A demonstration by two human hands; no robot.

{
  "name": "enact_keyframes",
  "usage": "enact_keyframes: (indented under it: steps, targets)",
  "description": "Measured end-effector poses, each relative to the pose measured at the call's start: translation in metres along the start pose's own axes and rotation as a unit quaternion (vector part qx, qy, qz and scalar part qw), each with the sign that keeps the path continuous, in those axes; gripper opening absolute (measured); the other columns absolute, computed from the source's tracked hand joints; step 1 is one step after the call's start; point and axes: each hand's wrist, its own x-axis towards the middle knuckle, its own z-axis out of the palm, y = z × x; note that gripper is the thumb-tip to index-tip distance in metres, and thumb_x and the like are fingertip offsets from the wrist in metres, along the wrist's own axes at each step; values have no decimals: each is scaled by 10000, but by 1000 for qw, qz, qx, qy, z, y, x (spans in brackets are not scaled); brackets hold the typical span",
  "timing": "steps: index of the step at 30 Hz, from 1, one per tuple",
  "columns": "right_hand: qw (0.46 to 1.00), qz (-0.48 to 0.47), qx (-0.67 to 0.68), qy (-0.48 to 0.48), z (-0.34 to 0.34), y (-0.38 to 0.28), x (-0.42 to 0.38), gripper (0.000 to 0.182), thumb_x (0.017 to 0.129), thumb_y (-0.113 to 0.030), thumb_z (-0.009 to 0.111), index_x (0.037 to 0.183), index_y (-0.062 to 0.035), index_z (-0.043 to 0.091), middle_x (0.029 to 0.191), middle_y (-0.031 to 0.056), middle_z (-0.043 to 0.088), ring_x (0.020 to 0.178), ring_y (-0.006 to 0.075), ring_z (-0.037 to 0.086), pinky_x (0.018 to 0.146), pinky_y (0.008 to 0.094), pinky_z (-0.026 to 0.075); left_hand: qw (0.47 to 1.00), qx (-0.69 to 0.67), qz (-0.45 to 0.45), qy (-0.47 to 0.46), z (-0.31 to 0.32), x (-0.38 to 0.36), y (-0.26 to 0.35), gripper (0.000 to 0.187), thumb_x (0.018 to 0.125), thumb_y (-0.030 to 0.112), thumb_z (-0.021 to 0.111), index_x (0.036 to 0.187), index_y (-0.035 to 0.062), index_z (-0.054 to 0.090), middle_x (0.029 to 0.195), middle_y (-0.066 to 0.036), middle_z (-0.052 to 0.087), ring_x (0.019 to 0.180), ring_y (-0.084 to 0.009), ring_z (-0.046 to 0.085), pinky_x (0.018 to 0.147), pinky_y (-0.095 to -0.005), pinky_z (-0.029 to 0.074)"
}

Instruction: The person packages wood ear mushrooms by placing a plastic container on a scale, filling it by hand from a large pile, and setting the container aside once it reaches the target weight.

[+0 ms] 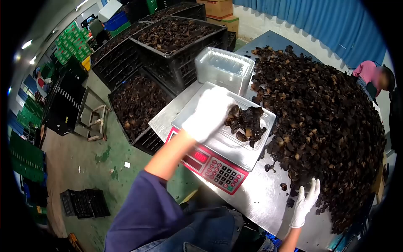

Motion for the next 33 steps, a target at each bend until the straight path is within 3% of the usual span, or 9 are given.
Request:
enact_keyframes:
  steps: [9, 15, 20, 21, 24, 25, 26, 30, 33]
  targets:
    - [999, 35, 10, 15, -19, 21, -18, 417, 850, 37, 647, 1260, 24, 573, 1465, 176, 433, 1317, 361, 435, 1111, 424, 357, 963, 73, -17, -257, -5, 41, -43, 81, 686, 152, 732, 735, 88, 732, 836, -131, 666, 865, -326, 654, 776, -415, 531]
    - [995, 82, -8, 49, -43, 49, -53, 354, 887, 37, 622, 1237, -11, 592, 1453, 158, 457, 1336, 338, 437, 1102, 419, 390, 995, 55, -79, 21, -33, 29, -16, 70, 791, 116, 670, 812, 50, 675, 820, -123, 632, 836, -311, 636, 773, -406, 514]
    - [974, 183, 76, 106, -80, 57, -74, 293, 928, -22, 591, 1220, -12, 614, 1441, 154, 476, 1320, 312, 460, 1094, 403, 393, 967, -247, -64, 8, -17, 5, 86, 81, 842, 131, 634, 844, 51, 647, 827, -123, 650, 772, -289, 650, 703, -376, 511]
    - [986, 93, -122, 60, -101, 71, -74, 273, 925, -42, 608, 1196, -15, 633, 1401, 165, 513, 1277, 330, 498, 1081, 400, 399, 961, -245, 109, 60, 8, -8, 107, 120, 863, 158, 625, 900, 51, 667, 859, -126, 641, 767, -303, 648, 696, -385, 510]
    - [983, 115, -127, 71, -132, 60, -73, 273, 871, -8, 667, 1141, -44, 658, 1340, 140, 571, 1222, 326, 547, 1039, 385, 432, 731, -626, 111, -248, 60, -90, 228, 282, 924, 208, 608, 1160, 63, 662, 1011, -126, 664, 903, -276, 640, 794, -372, 527]
    - [982, 89, -141, 86, -137, 66, -73, 288, 856, 10, 671, 1138, -47, 662, 1304, 136, 592, 1193, 324, 566, 1019, 380, 449, 816, -423, 390, -54, 48, -104, 259, 323, 937, 223, 601, 1211, 55, 627, 1069, -155, 662, 920, -303, 649, 826, -382, 528]
    - [983, 91, -144, 75, -141, 64, -75, 295, 847, 15, 675, 1136, -42, 664, 1279, 134, 604, 1170, 324, 579, 1008, 381, 456, 737, -526, 283, -317, 31, -119, 285, 325, 937, 229, 603, 1213, 57, 623, 1064, -134, 668, 939, -286, 658, 847, -390, 528]
    - [989, 100, -102, 40, -130, 42, -80, 215, 830, -14, 690, 1043, -43, 697, 1087, 140, 671, 1033, 331, 631, 922, 393, 491, 762, -409, 450, -224, 57, -122, 286, 287, 911, 219, 603, 1156, 74, 644, 1044, -93, 672, 921, -268, 653, 828, -387, 521]
    - [983, 172, -50, 28, -89, 34, -84, 203, 843, -36, 669, 1042, -47, 706, 1033, 160, 674, 964, 343, 646, 883, 394, 506, 847, -245, 372, -290, 112, -102, 293, 358, 871, 184, 595, 1199, 47, 638, 1115, -99, 647, 1004, -259, 617, 882, -382, 511]
